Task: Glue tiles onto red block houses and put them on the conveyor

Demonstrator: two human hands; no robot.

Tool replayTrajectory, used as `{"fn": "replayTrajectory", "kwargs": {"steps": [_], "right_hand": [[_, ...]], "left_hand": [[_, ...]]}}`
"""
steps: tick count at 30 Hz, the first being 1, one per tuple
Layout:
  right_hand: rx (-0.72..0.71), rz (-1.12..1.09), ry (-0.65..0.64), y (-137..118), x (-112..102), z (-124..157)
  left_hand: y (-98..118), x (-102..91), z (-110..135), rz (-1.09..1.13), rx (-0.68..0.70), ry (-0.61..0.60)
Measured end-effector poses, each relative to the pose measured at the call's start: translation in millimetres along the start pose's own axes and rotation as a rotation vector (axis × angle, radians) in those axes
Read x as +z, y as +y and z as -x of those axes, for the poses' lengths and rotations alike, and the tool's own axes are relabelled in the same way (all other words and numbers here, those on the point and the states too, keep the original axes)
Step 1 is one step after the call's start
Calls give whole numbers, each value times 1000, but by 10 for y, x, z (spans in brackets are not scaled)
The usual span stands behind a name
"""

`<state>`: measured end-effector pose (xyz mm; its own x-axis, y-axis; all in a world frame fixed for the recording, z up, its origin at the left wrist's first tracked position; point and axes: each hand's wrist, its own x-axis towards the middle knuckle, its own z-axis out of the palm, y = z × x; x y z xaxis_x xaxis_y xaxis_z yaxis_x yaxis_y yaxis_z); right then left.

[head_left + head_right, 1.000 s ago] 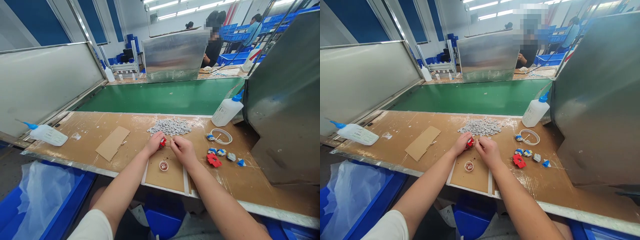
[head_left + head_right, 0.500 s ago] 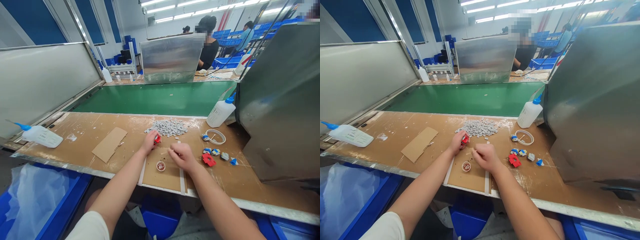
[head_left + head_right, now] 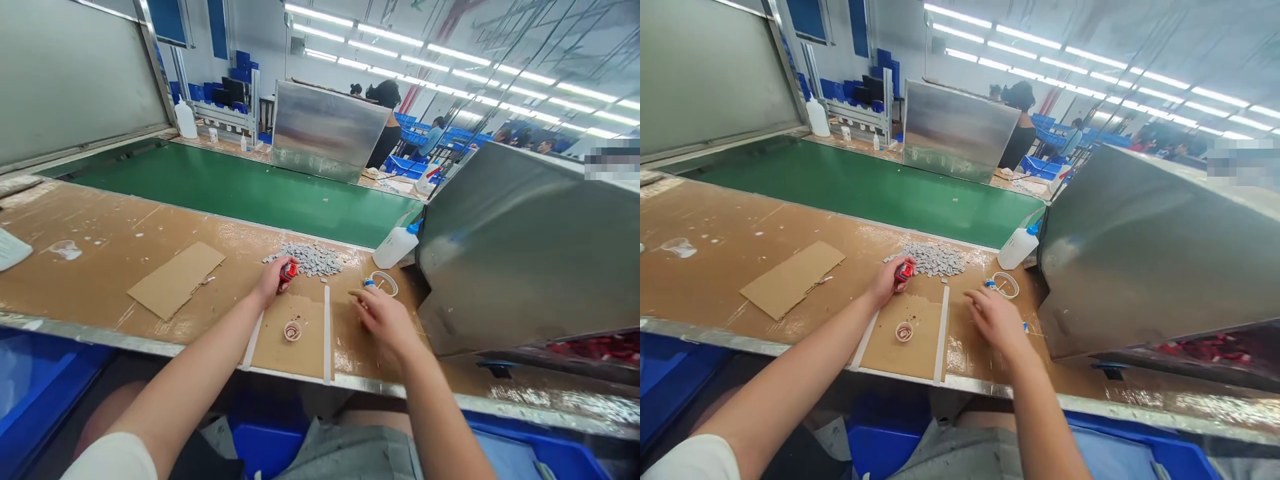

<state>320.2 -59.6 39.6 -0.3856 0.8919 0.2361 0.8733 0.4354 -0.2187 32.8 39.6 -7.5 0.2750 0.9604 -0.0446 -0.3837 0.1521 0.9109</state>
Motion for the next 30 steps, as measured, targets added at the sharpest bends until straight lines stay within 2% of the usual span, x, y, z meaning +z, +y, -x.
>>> {"fn": "replayTrajectory", "kwargs": {"steps": [2, 4, 7, 9, 12, 15, 18, 21, 23, 26, 30], "right_hand": [[-109, 35, -93, 410, -125, 47], [-196, 41, -234, 716, -179, 42], [-224, 10, -372, 924, -144, -42], [-197, -65, -364, 930, -92, -119], [-56, -318, -133, 798, -16, -244], [133, -804, 124, 504, 107, -405], [230, -1371, 222, 109, 326, -605], [229, -1692, 235, -240, 599, -782], [222, -1769, 261, -389, 767, -852], [229, -1759, 308, -474, 945, -880], [199, -1527, 372, -435, 991, -845]], "left_hand": [[6, -3, -2, 60, -8, -21], [13, 4, -4, 116, -21, -52], [7, 26, 6, 152, -12, -115], [-9, 40, 24, 137, 5, -153], [-33, 47, 55, 118, 40, -189], [-25, 35, 80, 109, 69, -196], [3, 12, 102, 103, 96, -184], [12, -10, 120, 90, 124, -182], [5, -24, 127, 66, 136, -179], [-8, -36, 131, 13, 164, -156], [2, -11, 134, -25, 127, -157]]}}
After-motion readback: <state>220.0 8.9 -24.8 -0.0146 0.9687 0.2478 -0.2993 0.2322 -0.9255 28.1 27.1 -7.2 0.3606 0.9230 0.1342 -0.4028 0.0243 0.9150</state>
